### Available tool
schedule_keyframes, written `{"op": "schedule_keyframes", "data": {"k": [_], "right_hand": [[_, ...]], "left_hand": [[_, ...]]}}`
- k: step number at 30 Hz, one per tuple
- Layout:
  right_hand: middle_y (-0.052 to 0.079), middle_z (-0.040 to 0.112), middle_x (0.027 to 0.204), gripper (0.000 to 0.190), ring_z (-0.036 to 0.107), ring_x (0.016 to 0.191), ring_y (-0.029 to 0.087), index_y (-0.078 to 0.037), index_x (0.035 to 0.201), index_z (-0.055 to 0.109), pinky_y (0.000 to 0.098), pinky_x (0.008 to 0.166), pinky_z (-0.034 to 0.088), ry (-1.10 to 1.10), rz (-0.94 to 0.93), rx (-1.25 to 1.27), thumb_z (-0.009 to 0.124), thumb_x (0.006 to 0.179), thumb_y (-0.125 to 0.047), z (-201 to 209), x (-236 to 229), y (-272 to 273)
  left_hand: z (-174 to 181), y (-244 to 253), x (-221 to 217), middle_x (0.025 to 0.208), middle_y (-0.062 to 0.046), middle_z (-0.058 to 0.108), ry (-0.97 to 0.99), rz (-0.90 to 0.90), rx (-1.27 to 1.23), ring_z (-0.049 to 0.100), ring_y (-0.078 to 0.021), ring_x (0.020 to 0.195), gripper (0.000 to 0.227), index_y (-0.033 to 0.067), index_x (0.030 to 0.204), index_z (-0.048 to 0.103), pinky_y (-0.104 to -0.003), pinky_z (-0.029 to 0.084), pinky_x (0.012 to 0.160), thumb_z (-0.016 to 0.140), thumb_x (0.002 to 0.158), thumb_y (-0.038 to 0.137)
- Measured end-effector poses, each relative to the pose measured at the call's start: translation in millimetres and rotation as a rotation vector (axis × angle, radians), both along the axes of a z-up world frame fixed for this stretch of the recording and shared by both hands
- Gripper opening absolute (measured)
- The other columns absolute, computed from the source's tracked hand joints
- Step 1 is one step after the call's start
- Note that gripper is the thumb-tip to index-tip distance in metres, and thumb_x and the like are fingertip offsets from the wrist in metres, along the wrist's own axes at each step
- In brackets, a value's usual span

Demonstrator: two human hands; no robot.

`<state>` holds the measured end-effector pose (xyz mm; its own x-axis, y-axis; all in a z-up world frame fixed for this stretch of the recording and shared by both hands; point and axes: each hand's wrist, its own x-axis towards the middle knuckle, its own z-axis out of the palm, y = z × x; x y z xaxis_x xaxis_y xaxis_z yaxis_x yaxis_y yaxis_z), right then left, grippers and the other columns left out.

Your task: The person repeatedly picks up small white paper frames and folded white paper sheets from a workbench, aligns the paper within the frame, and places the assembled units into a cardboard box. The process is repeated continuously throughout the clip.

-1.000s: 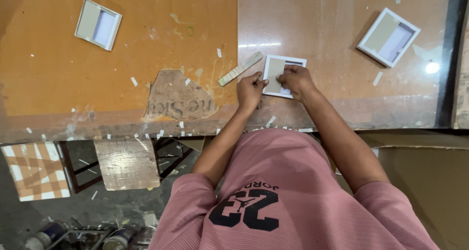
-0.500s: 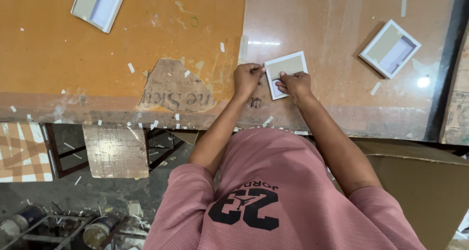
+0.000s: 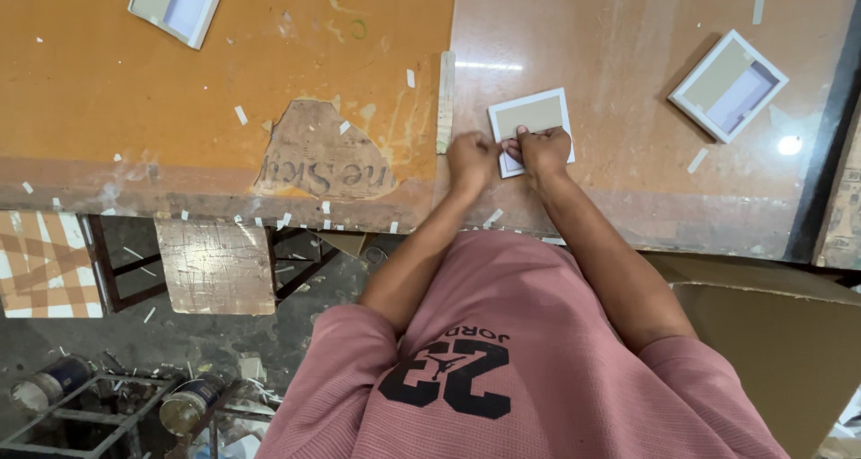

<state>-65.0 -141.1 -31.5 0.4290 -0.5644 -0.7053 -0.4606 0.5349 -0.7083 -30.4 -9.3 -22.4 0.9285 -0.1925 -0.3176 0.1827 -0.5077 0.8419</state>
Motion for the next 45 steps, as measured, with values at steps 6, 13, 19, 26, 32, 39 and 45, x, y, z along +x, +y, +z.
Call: {"op": "schedule_keyframes", "data": {"k": [6,13,19,26,32,39,45], "right_hand": [[0.018,0.069,0.083,0.028,0.075,0.067,0.023,0.008,0.100,0.045,0.0310,0.055,0.064,-0.034,0.070,-0.032,0.071,0.095,-0.004,-13.9,-15.0,-4.3],[0.015,0.069,0.084,0.030,0.072,0.067,0.020,0.008,0.106,0.049,0.0290,0.056,0.063,0.018,0.126,-0.062,0.072,0.093,-0.004,-9.4,-12.4,-5.9],[0.017,0.074,0.092,0.036,0.070,0.074,0.019,0.007,0.115,0.063,0.0308,0.062,0.054,0.037,0.394,-0.756,0.078,0.097,-0.020,58.2,-130.4,-20.4],[0.012,0.068,0.085,0.029,0.062,0.071,0.015,0.009,0.111,0.063,0.0329,0.058,0.048,0.351,-0.436,-0.700,0.074,0.101,-0.016,54.2,-438.0,-40.4],[0.022,0.071,0.082,0.040,0.067,0.069,0.026,0.012,0.086,0.067,0.0410,0.058,0.052,0.786,-0.352,-0.571,0.089,0.086,-0.021,-55.2,-527.3,-58.7],[0.008,0.070,0.089,0.040,0.061,0.073,0.014,0.004,0.107,0.070,0.0327,0.061,0.051,0.484,-0.702,-0.013,0.074,0.099,-0.035,-123.8,-533.0,-72.8],[0.005,0.069,0.119,0.056,0.066,0.104,0.022,-0.011,0.131,0.062,0.0423,0.087,0.055,0.117,-0.893,0.332,0.052,0.100,-0.057,-125.6,-532.4,-91.0]], "left_hand": [[-4.6,13.9,-25.1,0.060,-0.010,0.070,0.192,-0.054,-0.098,0.067,-0.0191,0.051,0.024,0.0014,0.067,0.071,-0.034,0.052,0.051,0.086,0.076,0.018],[-15.8,-5.6,60.5,0.058,-0.011,0.069,-0.013,0.020,-0.066,0.061,-0.0147,0.051,0.030,-0.0005,0.067,0.073,-0.032,0.049,0.051,0.091,0.072,0.023],[22.8,16.3,42.4,0.069,-0.013,0.073,-0.282,-0.055,-0.230,0.069,-0.0185,0.063,0.018,-0.0030,0.080,0.070,-0.034,0.053,0.061,0.073,0.093,0.010],[33.1,17.0,-1.6,0.085,-0.016,0.065,-0.760,-0.379,0.143,0.063,-0.0359,0.080,0.014,0.0017,0.088,0.068,-0.048,0.049,0.072,0.070,0.097,0.013],[27.7,6.5,-7.6,0.091,-0.017,0.063,-0.840,-0.515,0.277,0.061,-0.0387,0.086,0.012,0.0039,0.096,0.065,-0.050,0.048,0.077,0.063,0.098,0.015],[15.7,-4.0,-17.9,0.095,-0.019,0.063,-0.929,-0.535,0.372,0.062,-0.0403,0.090,0.015,-0.0003,0.098,0.062,-0.051,0.049,0.078,0.061,0.105,0.013],[8.2,-5.0,-19.4,0.096,-0.020,0.063,-0.899,-0.521,0.471,0.062,-0.0404,0.089,0.014,-0.0008,0.099,0.063,-0.050,0.049,0.076,0.062,0.102,0.012]]}}
